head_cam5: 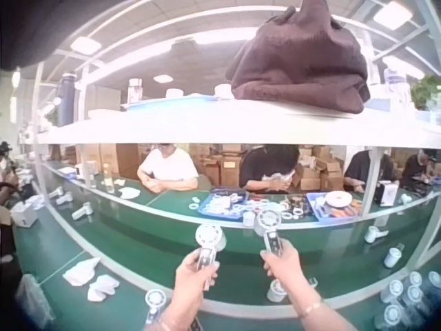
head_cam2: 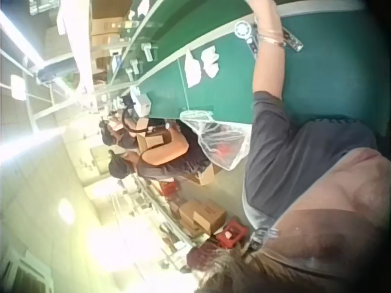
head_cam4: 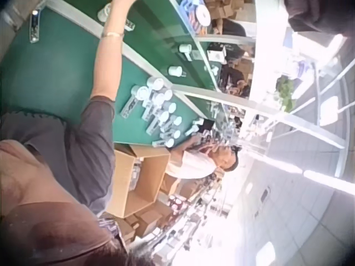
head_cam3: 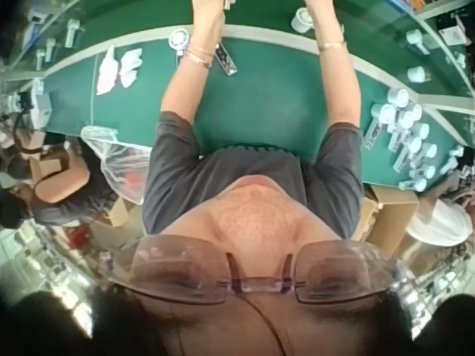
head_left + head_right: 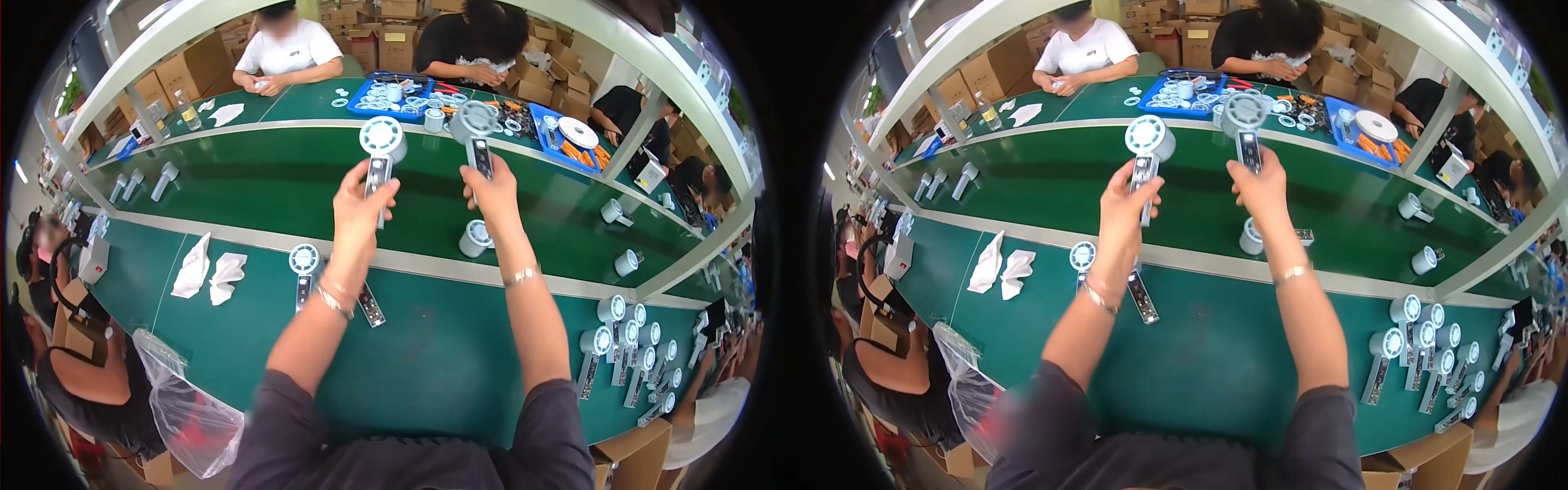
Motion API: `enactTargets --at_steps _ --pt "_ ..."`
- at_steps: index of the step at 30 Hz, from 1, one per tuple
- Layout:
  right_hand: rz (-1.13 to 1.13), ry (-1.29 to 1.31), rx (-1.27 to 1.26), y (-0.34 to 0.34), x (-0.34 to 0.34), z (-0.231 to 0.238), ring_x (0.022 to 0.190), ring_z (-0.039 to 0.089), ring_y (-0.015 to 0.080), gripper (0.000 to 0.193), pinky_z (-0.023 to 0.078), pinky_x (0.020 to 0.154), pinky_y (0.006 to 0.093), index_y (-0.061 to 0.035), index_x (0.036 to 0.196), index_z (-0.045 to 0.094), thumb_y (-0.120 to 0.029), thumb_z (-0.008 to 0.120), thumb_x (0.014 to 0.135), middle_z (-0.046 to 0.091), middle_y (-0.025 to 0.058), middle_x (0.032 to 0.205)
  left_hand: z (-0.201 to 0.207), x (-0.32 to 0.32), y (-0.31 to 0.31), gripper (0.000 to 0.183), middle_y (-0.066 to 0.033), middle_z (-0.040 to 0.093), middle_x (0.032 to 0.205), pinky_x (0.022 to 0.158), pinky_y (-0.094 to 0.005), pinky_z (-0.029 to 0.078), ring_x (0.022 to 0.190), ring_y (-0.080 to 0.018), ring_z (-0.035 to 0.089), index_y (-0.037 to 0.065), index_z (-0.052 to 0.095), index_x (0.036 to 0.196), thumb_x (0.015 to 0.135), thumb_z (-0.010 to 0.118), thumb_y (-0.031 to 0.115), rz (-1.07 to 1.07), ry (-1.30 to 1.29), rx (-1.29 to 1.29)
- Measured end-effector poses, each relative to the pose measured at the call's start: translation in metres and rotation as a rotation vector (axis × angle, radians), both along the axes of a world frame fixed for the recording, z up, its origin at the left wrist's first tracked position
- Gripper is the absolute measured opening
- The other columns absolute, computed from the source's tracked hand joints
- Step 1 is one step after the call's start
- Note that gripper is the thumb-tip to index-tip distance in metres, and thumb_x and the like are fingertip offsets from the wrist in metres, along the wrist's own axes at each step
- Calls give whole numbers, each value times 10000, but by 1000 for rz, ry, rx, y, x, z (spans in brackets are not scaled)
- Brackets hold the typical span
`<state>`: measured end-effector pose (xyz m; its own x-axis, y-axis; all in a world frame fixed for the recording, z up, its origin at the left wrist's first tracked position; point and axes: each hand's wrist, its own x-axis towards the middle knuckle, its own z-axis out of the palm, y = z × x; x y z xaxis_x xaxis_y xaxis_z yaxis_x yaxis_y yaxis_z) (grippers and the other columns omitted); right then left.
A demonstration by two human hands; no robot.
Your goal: The person assembles small handheld fans on a green assembly table. They pick up fan bodies and circular heads, attach them together, and place the completed units into a cardboard box. The process is repeated continuously with multiple units.
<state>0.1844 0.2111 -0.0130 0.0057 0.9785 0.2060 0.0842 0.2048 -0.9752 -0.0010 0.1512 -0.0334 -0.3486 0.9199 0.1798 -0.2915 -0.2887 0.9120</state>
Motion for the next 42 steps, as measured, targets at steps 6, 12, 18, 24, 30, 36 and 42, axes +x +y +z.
enactTargets --at_steps 6,12,18,24,30,36,42 --pt "-86 -416 -148 136 25 -86 604 599 207 329 480 528 319 16 987 544 -225 592 767 598 94 752 -55 -40 108 297 -72 642 792 640 -254 440 694 -133 576 -44 625 975 758 667 153 -15 309 -253" --pt "-305 -903 -153 154 51 -139 903 612 362 403 482 826 412 25 1021 576 -298 561 780 627 218 935 -92 -47 164 291 -128 620 721 599 -323 449 652 -185 585 -65 633 849 728 646 200 -61 701 -438" --pt "-79 -1105 -128 156 83 -123 900 614 357 344 483 826 390 36 935 621 -259 583 763 622 248 952 -97 -62 165 446 -187 624 728 608 -357 490 621 -264 619 -81 621 797 735 658 360 -236 1189 -465" --pt "525 -998 -247 72 100 -66 886 614 250 360 475 802 316 8 1004 634 -60 579 655 651 152 954 -64 -102 134 527 -287 603 1003 831 -383 465 976 -373 594 -83 606 1033 788 634 383 -44 1272 -282" --pt "343 -1285 100 -5 98 -84 834 579 359 257 471 733 419 -27 891 595 -199 603 700 606 154 855 -16 -130 29 488 -162 623 1058 789 -299 472 938 -173 589 -38 528 1198 835 633 271 55 861 -214" --pt "-50 -1096 102 -99 155 -77 704 578 372 251 454 626 412 11 857 554 -195 627 733 593 201 762 -67 -171 -111 434 -99 618 784 643 -311 470 698 -175 572 -26 603 1053 787 678 308 244 999 -331" --pt "-278 -1336 -2 -157 224 -114 779 564 385 269 444 683 431 20 882 543 -189 640 742 582 201 842 -86 -139 -159 496 -148 617 790 659 -350 481 717 -258 591 8 627 999 713 713 404 80 1072 -534"
